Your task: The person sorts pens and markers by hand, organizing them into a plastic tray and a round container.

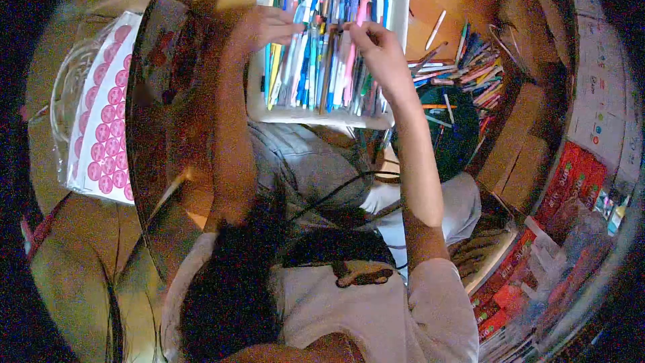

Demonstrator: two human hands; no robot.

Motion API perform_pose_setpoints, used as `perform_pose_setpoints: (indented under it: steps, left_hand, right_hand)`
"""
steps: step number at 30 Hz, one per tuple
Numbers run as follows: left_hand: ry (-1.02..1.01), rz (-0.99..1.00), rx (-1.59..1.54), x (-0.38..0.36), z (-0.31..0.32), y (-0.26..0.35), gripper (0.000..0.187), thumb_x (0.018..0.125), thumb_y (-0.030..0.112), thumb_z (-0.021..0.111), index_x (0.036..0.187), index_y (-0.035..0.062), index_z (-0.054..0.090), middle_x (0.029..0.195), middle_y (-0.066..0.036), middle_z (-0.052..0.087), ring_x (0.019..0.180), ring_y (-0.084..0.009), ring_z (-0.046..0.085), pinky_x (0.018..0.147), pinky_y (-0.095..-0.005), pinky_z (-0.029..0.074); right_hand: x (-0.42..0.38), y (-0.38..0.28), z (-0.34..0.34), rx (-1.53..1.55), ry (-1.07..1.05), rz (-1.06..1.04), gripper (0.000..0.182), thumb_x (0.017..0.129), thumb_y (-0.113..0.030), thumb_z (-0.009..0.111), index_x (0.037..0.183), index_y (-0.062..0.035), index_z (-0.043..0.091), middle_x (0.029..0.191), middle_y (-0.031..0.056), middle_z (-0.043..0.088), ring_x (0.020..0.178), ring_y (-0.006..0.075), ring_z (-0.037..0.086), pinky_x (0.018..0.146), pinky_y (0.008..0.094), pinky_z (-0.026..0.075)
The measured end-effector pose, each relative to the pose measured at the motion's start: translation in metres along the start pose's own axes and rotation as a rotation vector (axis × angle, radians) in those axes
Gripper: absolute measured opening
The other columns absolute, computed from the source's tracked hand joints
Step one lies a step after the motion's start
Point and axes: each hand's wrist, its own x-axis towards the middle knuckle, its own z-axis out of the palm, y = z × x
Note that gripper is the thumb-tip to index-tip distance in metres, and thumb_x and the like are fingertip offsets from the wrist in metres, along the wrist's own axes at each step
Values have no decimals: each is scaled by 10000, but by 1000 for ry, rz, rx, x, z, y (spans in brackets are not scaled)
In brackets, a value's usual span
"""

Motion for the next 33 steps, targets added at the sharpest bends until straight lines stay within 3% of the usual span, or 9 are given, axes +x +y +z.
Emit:
perform_pose_setpoints:
  steps: [2,7,11,13,16,22,26,30,33]
  left_hand:
    - [-131,-41,43,1,-3,-8,402,666,251,720,851,-79,582,774,-166,623,617,-189,611,582,-282,505]
    - [-44,-24,322,-8,22,7,231,650,155,696,598,-46,594,529,-109,593,469,-146,591,485,-266,480]
    - [54,33,485,-8,34,5,191,653,128,669,534,9,580,522,-135,587,467,-166,594,495,-271,485]
    - [20,-31,450,-9,33,8,184,659,128,672,569,-2,578,538,-124,594,489,-171,602,509,-275,493]
    - [29,53,354,-3,16,-5,190,670,145,684,666,-12,578,599,-100,604,530,-174,603,522,-287,503]
    - [308,125,7,7,-28,-45,293,692,236,688,762,-26,578,677,-113,588,572,-162,589,518,-288,498]
    - [314,66,288,-5,-23,-23,305,710,257,653,740,-42,599,604,-139,610,557,-162,621,517,-294,491]
    - [26,-104,115,-13,-26,-21,337,686,293,684,763,-27,614,619,-103,613,534,-146,603,513,-273,492]
    - [-80,-146,104,-22,-21,-16,311,675,281,699,775,-4,621,658,-86,615,545,-143,591,524,-268,496]
  right_hand:
    - [13,26,8,-53,28,-71,297,797,-259,592,956,-9,571,790,71,615,738,134,555,676,258,431]
    - [17,48,26,-290,-15,-160,335,740,-251,641,941,2,553,810,147,623,745,233,608,666,315,461]
    - [7,40,38,-417,-5,-101,330,720,-255,653,887,16,565,786,159,621,723,261,610,656,344,461]
    - [6,36,43,-495,-43,-108,334,749,-243,643,898,42,553,762,148,625,697,190,613,626,292,465]
    - [9,36,53,-515,-98,-108,334,745,-250,644,887,41,564,768,137,629,709,196,619,628,300,468]
    - [5,24,95,-516,-75,-180,297,701,-302,651,745,-13,596,686,206,580,688,366,575,631,442,449]
    - [10,30,120,-504,-40,-229,351,713,-293,639,764,38,532,701,211,584,682,373,576,610,433,458]
    - [5,18,111,-397,91,-202,367,733,-277,623,780,63,493,697,212,584,685,379,580,606,421,464]
    - [10,7,83,-44,35,-71,266,793,-252,554,800,12,519,654,88,553,561,175,529,497,289,397]
